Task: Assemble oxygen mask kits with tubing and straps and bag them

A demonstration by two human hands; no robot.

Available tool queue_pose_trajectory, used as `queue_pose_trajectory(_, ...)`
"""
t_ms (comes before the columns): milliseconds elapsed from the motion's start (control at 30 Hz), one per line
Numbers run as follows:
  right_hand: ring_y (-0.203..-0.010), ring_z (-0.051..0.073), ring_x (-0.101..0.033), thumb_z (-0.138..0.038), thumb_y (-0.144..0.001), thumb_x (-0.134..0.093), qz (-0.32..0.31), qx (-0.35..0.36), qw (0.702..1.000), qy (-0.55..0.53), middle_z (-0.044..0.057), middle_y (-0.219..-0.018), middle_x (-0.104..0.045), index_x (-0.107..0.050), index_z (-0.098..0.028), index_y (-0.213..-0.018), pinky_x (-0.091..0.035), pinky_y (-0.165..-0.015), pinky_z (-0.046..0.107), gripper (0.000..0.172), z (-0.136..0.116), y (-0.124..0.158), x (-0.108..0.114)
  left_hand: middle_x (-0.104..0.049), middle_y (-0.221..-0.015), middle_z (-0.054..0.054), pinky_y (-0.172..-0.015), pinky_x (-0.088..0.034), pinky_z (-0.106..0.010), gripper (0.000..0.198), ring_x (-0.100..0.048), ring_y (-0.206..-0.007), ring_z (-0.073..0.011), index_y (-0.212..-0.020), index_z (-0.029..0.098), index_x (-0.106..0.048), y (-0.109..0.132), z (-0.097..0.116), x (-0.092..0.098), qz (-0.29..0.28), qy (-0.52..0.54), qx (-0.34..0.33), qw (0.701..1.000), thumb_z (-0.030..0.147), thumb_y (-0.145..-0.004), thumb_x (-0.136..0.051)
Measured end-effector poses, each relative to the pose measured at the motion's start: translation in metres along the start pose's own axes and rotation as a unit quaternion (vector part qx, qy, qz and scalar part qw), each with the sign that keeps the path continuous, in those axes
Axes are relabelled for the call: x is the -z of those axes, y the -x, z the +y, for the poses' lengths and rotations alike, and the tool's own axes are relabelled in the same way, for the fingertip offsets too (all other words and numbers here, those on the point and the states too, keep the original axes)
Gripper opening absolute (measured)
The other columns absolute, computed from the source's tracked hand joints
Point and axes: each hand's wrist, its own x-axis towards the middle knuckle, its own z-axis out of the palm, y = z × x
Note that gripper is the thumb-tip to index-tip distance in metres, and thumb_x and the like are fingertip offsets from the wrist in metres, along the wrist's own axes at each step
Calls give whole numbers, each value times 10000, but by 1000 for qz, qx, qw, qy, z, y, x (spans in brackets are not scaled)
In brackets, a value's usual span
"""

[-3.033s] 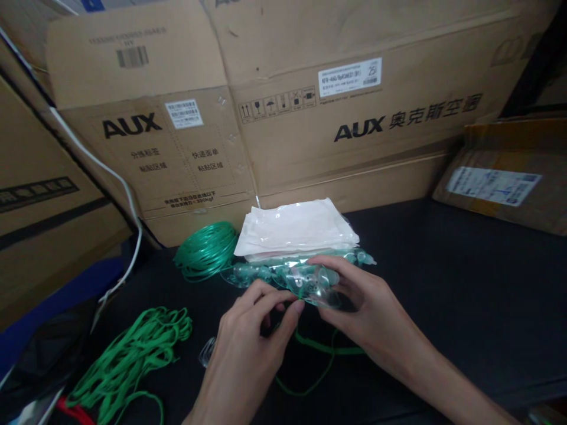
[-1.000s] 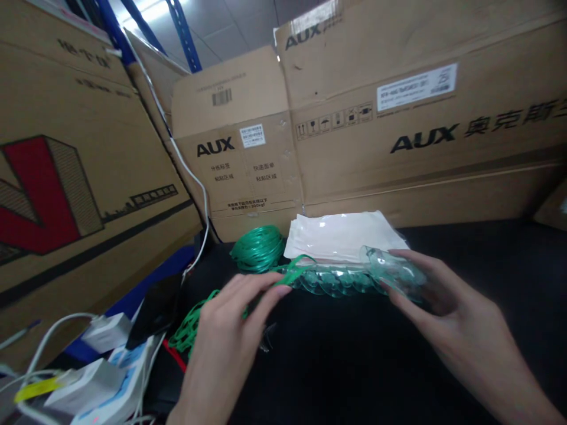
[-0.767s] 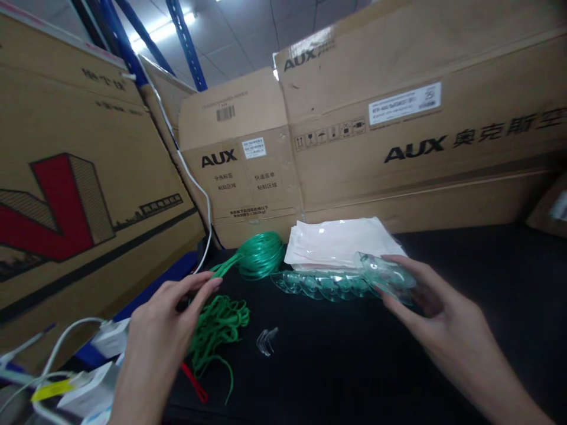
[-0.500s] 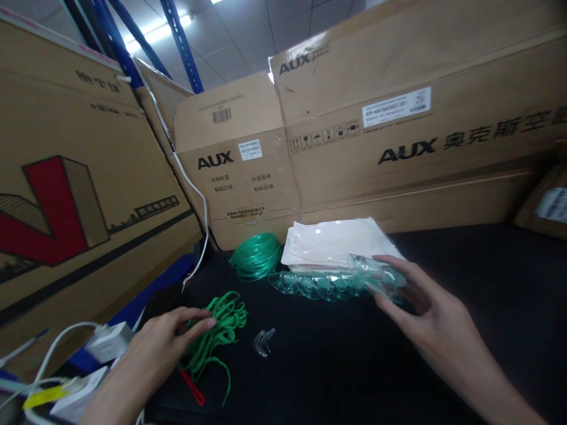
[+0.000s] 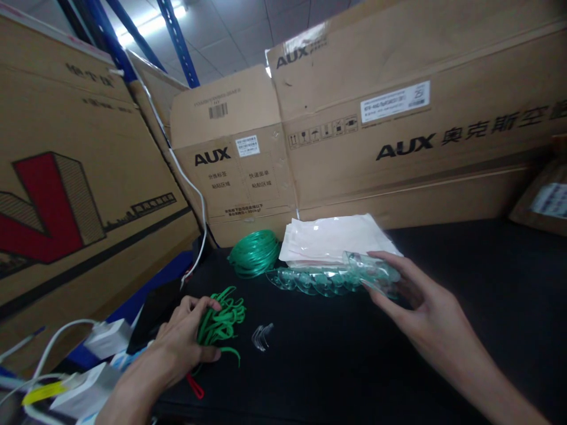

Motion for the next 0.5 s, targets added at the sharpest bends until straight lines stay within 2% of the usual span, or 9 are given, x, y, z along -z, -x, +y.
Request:
queue_pose_trajectory(200, -1061, 315, -716, -367, -837, -683, -14, -11, 1000, 11, 124, -1289, -699, -637, -242, -1296, -599, -899, 454, 478, -2, 0, 2, -500, -1287, -113, -964, -422, -486, 634, -479, -1289, -376, -1340, 274, -575, -9, 19, 2, 5, -53, 17, 998, 350, -717, -665)
queue_pose_trajectory(333, -1028, 297, -724, -373, -846, -691, -34, -12, 999, -1, 107, -1269, -707, -631, -247, -1298, -596, -909, 444, 472, -2, 0, -1, -511, -1339, -126, -977, -416, -511, 710, -463, -1304, -386, -1406, 277, -564, -9, 20, 0, 12, -49, -5, 999, 345, -711, -695)
queue_pose_trajectory(433, -971, 281, -735, -379, -847, -707, -63, -6, 998, -4, 109, -1245, -714, -630, -229, -1282, -612, -843, 403, 467, -2, 1, -5, -549, -1352, -111, -955, -427, -520, 684, -487, -1267, -390, -1376, 315, -611, -6, 27, 1, 78, -8, -57, 995, 436, -712, -725)
queue_pose_trajectory(500, -944, 275, -739, -361, -847, -711, -82, 3, 997, 1, 109, -1222, -720, -624, -221, -1285, -615, -805, 389, 468, -4, 2, -7, -609, -1286, -90, -963, -431, -503, 583, -535, -1200, -368, -1289, 319, -678, -1, 46, 4, 137, 58, -110, 983, 523, -743, -717)
